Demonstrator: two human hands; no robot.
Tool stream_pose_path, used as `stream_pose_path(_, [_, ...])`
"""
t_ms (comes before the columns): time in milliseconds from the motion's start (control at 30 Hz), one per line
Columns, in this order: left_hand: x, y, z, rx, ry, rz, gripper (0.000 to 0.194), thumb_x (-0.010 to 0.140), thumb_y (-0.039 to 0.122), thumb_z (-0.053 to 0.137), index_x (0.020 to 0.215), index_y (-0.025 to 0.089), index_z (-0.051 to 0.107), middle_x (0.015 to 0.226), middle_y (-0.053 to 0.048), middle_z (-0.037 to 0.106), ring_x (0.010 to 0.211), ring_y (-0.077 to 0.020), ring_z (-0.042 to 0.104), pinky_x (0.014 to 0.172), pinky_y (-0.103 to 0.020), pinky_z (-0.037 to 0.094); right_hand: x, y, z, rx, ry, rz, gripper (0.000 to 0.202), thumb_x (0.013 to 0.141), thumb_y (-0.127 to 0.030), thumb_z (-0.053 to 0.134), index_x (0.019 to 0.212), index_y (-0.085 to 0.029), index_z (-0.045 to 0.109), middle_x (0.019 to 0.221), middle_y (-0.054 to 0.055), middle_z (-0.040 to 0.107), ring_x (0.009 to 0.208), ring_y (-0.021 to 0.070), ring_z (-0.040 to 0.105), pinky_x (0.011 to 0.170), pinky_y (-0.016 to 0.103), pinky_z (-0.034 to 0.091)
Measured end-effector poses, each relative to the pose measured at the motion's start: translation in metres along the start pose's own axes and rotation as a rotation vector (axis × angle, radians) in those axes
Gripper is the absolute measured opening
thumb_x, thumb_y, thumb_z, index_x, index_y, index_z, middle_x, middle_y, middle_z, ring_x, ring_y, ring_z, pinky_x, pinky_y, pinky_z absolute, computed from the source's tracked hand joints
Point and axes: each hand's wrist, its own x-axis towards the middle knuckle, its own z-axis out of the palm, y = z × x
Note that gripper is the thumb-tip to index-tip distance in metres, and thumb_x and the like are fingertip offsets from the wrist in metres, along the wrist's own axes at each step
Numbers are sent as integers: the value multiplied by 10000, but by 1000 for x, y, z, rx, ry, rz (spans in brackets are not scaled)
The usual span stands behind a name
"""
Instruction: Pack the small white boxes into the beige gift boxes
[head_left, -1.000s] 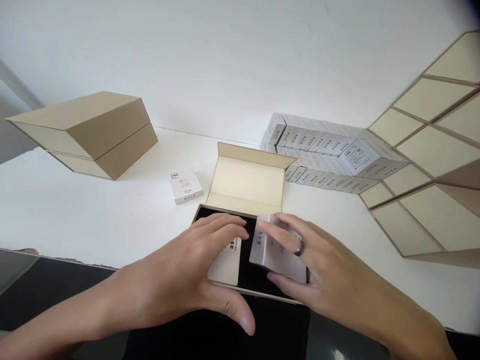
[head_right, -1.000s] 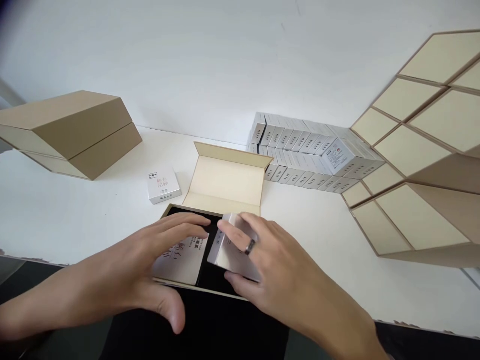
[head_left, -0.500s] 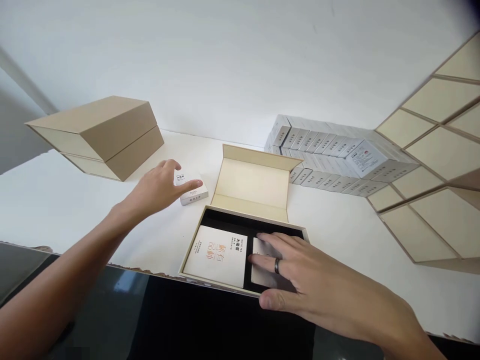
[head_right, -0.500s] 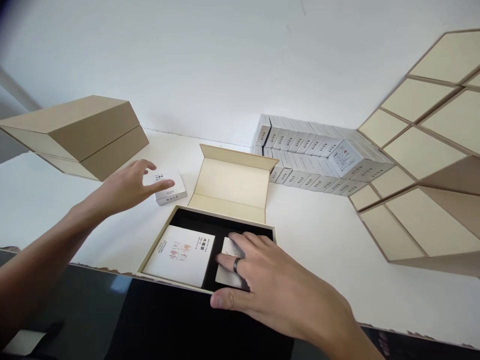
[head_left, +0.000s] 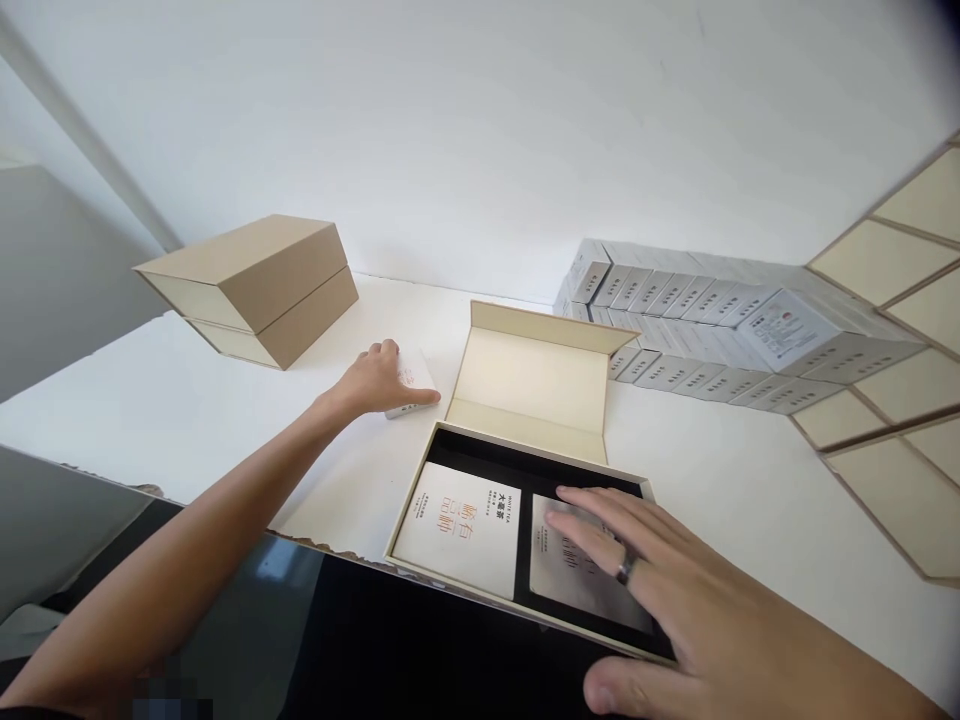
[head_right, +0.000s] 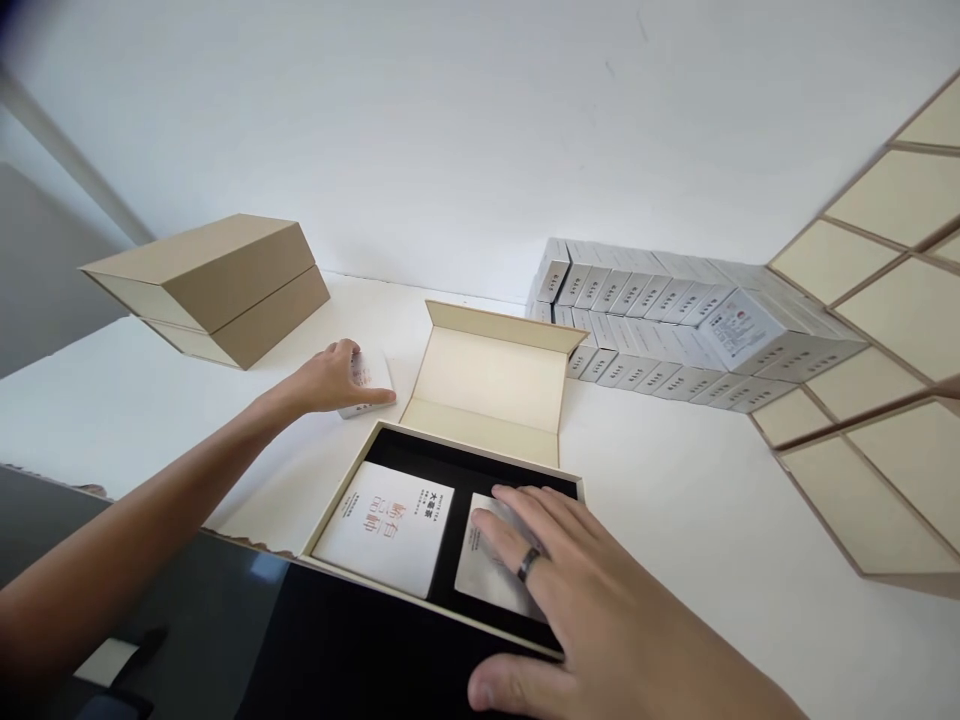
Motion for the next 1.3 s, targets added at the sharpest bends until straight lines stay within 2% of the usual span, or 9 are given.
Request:
stream_pose_path(167, [0,-11,-6,14,-84,101,1066,620,750,672,1441,131,393,1523,-250,420,1417,-436,384,1099,-512,403,-8,18,9,-68,319,-176,733,850,-636,640,1520,-473,392,1534,-19,492,1319,380,562,919,552,610])
stream_pose_path(267, [-2,-24,-22,31,-195,223,1173,628,624,715,1580,242,148,1693,-174,69,1550,-409,119,1204,-558,239,-17,27,13,-6,425,-124,603,907,-572,585,1481,-458,440,1537,-18,489,1315,339,573,929,513,612])
stream_pose_path(333, [-4,-30,-33,-8,-268,265,1266,642,574,729,1591,270,-50,1696,-178,-18,1556,-398,111,1202,-550,246,-25,32,18,97,477,-74,505,947,-542,523,1439,-433,485,1533,-16,493,1362,308,530,913,434,627])
stream_pose_path(400, [-9,-30,-36,-91,-237,190,1297,647,637,731,1576,241,-84,1674,-229,107,1516,-403,259,1156,-508,341,-30,36,23,208,525,-49,428,974,-519,477,1383,-406,534,1507,-13,521,1422,283,459,858,341,640])
stream_pose_path(600, [-19,-2,-7,-109,26,-83,953,646,713,684,1329,153,325,1247,-232,619,1172,-431,619,995,-540,442,-38,39,36,282,655,-66,325,989,-501,478,1238,-360,634,1392,6,627,1378,259,513,900,298,610])
stream_pose_path(833, [-23,-4,-31,-100,58,-39,585,656,519,720,1068,232,421,1059,-109,657,939,-330,679,723,-391,514,-60,48,70,543,867,58,371,1044,-408,334,1162,-308,671,1372,48,619,1301,253,581,1042,352,521])
stream_pose_path(967, [-62,30,-48,-250,155,213,655,645,520,762,1128,254,408,1237,-103,611,1058,-318,649,785,-382,530,-63,51,87,655,883,139,465,1049,-490,269,1125,-292,684,1321,73,637,1265,274,603,1029,397,522])
stream_pose_path(1133, [-119,108,-26,-299,-293,633,657,643,315,763,1174,254,381,979,-44,653,827,-238,655,652,-310,504,-59,46,96,814,889,124,548,1023,-588,214,1108,-301,672,1269,81,638,1233,310,587,1021,487,492])
stream_pose_path(1300, [-120,141,-2,-246,-421,799,724,668,355,815,1245,218,398,1048,-94,638,1038,-315,623,799,-362,509,-53,34,98,926,1034,75,531,1050,-483,201,1020,-288,693,1109,86,659,1108,288,588,936,473,478])
